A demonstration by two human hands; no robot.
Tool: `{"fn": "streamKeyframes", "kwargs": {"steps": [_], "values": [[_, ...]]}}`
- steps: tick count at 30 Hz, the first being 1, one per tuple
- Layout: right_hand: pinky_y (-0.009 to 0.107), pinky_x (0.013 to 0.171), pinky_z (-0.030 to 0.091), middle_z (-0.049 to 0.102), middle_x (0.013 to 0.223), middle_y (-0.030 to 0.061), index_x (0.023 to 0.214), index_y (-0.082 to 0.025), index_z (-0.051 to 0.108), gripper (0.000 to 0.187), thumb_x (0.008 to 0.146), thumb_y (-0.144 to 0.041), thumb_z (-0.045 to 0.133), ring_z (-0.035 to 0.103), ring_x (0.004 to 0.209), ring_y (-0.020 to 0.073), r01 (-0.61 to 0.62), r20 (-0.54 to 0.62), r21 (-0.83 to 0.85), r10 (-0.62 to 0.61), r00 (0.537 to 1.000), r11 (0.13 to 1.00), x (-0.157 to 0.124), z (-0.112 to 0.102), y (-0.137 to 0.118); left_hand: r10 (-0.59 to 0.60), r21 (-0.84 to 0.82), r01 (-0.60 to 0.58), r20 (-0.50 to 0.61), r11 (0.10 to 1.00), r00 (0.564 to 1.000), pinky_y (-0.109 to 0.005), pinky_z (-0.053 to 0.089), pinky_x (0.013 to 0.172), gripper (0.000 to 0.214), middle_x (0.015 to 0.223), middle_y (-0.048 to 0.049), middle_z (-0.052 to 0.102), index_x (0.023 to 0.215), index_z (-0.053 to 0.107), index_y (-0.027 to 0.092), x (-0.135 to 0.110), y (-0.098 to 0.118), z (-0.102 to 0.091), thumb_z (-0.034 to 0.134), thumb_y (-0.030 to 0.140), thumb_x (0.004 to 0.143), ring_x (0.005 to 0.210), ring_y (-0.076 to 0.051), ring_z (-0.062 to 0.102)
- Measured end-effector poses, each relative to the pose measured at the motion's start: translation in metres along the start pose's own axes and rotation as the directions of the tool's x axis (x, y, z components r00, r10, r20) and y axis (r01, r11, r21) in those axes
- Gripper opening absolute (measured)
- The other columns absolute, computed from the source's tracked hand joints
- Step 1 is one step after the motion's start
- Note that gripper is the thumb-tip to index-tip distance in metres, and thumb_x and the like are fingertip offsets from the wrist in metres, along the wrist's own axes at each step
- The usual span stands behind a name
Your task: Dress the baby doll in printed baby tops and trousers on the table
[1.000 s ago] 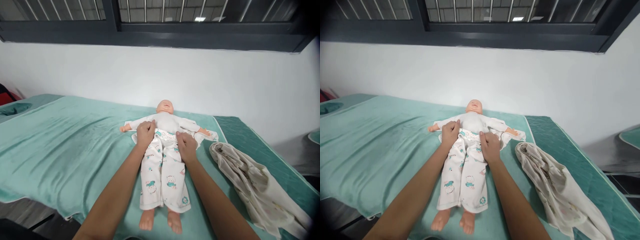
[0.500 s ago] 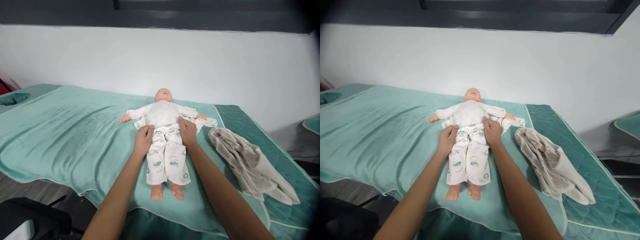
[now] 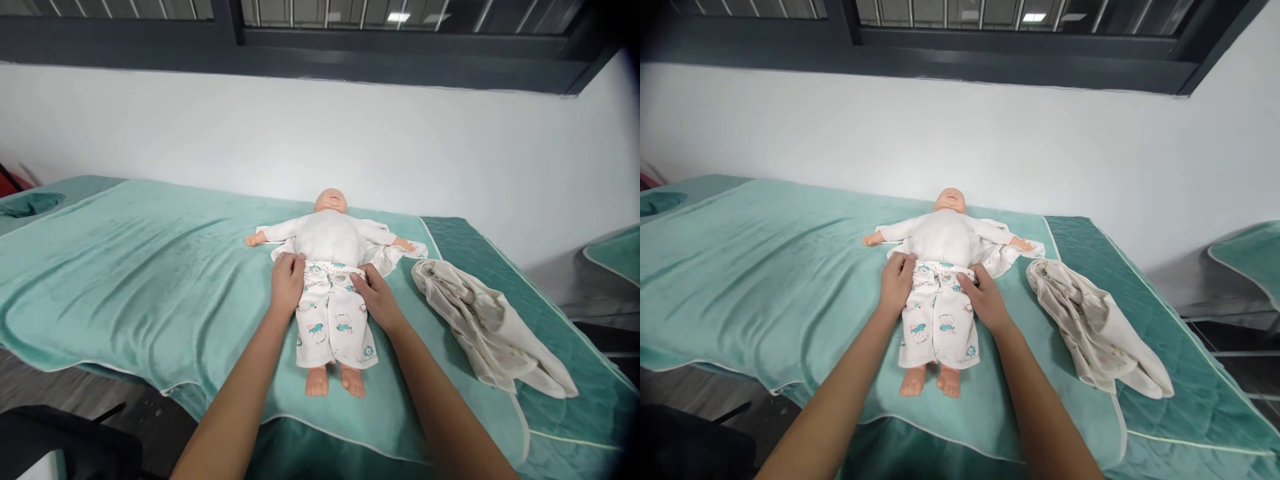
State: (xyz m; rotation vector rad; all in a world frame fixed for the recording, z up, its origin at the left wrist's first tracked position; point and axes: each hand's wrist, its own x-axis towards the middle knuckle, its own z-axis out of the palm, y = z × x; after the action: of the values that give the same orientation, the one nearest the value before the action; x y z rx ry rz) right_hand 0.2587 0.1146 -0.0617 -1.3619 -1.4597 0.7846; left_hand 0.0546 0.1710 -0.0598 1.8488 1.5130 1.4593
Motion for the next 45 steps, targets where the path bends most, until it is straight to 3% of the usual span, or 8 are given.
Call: {"fn": "streamKeyframes", "kwargs": {"steps": [8, 19, 22, 27, 32, 39, 42, 45], "values": [[0.027, 0.059, 0.037, 0.045, 0.066, -0.0058, 0.084, -0.024, 0.046, 0.031, 0.09, -0.054, 0.052, 0.043, 0.063, 0.0149, 0.02, -0.005, -0.015, -0.021, 1.0, 1.0, 0.02, 0.006, 0.002, -0.074, -0.056, 0.074, 0.006, 0.996, 0.997, -0.03, 0.037, 0.069, 0.033, 0.073, -0.0001, 0.052, 0.072, 0.047, 0.021, 0.012, -0.003, 0.007, 0.041, 0.043, 0.097, 0.074, -0.016, 0.049], [0.03, 0.07, 0.04, 0.056, 0.078, -0.0019, 0.085, -0.023, 0.047, 0.029, 0.09, -0.052, 0.048, 0.05, 0.075, 0.0177, 0.095, -0.112, -0.125, -0.109, 0.988, 0.988, 0.074, 0.018, 0.016, 0.005, -0.071, -0.006, -0.022, 0.997, 1.0, -0.03, 0.038, 0.076, 0.037, 0.072, -0.0005, 0.047, 0.063, 0.04, 0.021, 0.063, -0.014, 0.029, 0.043, 0.034, 0.097, 0.078, -0.016, 0.048], [0.03, 0.071, 0.04, 0.058, 0.08, -0.001, 0.086, -0.023, 0.05, 0.03, 0.091, -0.053, 0.049, 0.051, 0.077, 0.018, 0.092, -0.115, -0.135, -0.108, 0.988, 0.987, 0.074, 0.017, 0.017, 0.009, -0.052, -0.009, 0.008, 0.999, 1.0, -0.032, 0.041, 0.082, 0.036, 0.079, -0.0025, 0.051, 0.063, 0.047, 0.02, 0.051, -0.011, 0.021, 0.045, 0.033, 0.096, 0.082, -0.017, 0.052], [0.028, 0.071, 0.038, 0.055, 0.076, -0.0023, 0.082, -0.022, 0.053, 0.03, 0.088, -0.051, 0.055, 0.049, 0.076, 0.0168, 0.102, -0.157, -0.128, -0.122, 0.98, 0.986, 0.071, 0.017, 0.019, 0.068, 0.012, -0.068, 0.043, 0.998, 0.997, -0.034, 0.042, 0.092, 0.036, 0.095, -0.0067, 0.057, 0.067, 0.056, 0.02, 0.0, -0.002, -0.001, 0.042, 0.035, 0.097, 0.097, -0.02, 0.055], [0.029, 0.072, 0.037, 0.055, 0.076, -0.0018, 0.081, -0.02, 0.056, 0.033, 0.085, -0.053, 0.058, 0.049, 0.076, 0.0169, 0.095, -0.203, -0.13, -0.12, 0.972, 0.987, 0.073, 0.017, 0.019, 0.057, 0.043, -0.061, 0.098, 0.997, 0.994, -0.036, 0.045, 0.094, 0.024, 0.112, -0.0077, 0.056, 0.086, 0.06, 0.02, -0.031, 0.002, -0.012, 0.051, 0.041, 0.094, 0.107, -0.021, 0.054], [0.026, 0.062, 0.034, 0.044, 0.062, -0.0052, 0.071, -0.02, 0.051, 0.04, 0.087, -0.056, 0.056, 0.041, 0.065, 0.0134, 0.026, -0.255, -0.129, -0.059, 0.965, 0.991, 0.021, 0.017, 0.002, 0.077, 0.078, -0.084, 0.093, 0.993, 0.993, -0.035, 0.046, 0.09, 0.025, 0.106, -0.0067, 0.056, 0.093, 0.058, 0.021, -0.025, -0.002, -0.008, 0.05, 0.045, 0.093, 0.102, -0.021, 0.055], [0.025, 0.057, 0.032, 0.038, 0.06, -0.0057, 0.067, -0.02, 0.047, 0.042, 0.088, -0.056, 0.056, 0.037, 0.061, 0.0122, -0.031, -0.217, -0.056, 0.018, 0.976, 0.998, -0.014, 0.017, -0.004, 0.091, 0.072, -0.099, 0.108, 0.993, 0.99, -0.035, 0.045, 0.089, 0.021, 0.105, -0.006, 0.056, 0.091, 0.057, 0.022, -0.025, -0.004, -0.007, 0.05, 0.042, 0.094, 0.101, -0.021, 0.055], [0.025, 0.059, 0.037, 0.046, 0.067, -0.0048, 0.079, -0.021, 0.052, 0.035, 0.087, -0.054, 0.058, 0.042, 0.065, 0.0132, -0.025, -0.138, -0.012, 0.023, 0.99, 1.0, -0.031, 0.018, -0.006, 0.088, 0.067, -0.096, 0.114, 0.993, 0.99, -0.034, 0.045, 0.087, 0.018, 0.103, -0.0051, 0.056, 0.092, 0.055, 0.022, -0.025, -0.005, -0.007, 0.052, 0.039, 0.093, 0.099, -0.02, 0.055]]}}
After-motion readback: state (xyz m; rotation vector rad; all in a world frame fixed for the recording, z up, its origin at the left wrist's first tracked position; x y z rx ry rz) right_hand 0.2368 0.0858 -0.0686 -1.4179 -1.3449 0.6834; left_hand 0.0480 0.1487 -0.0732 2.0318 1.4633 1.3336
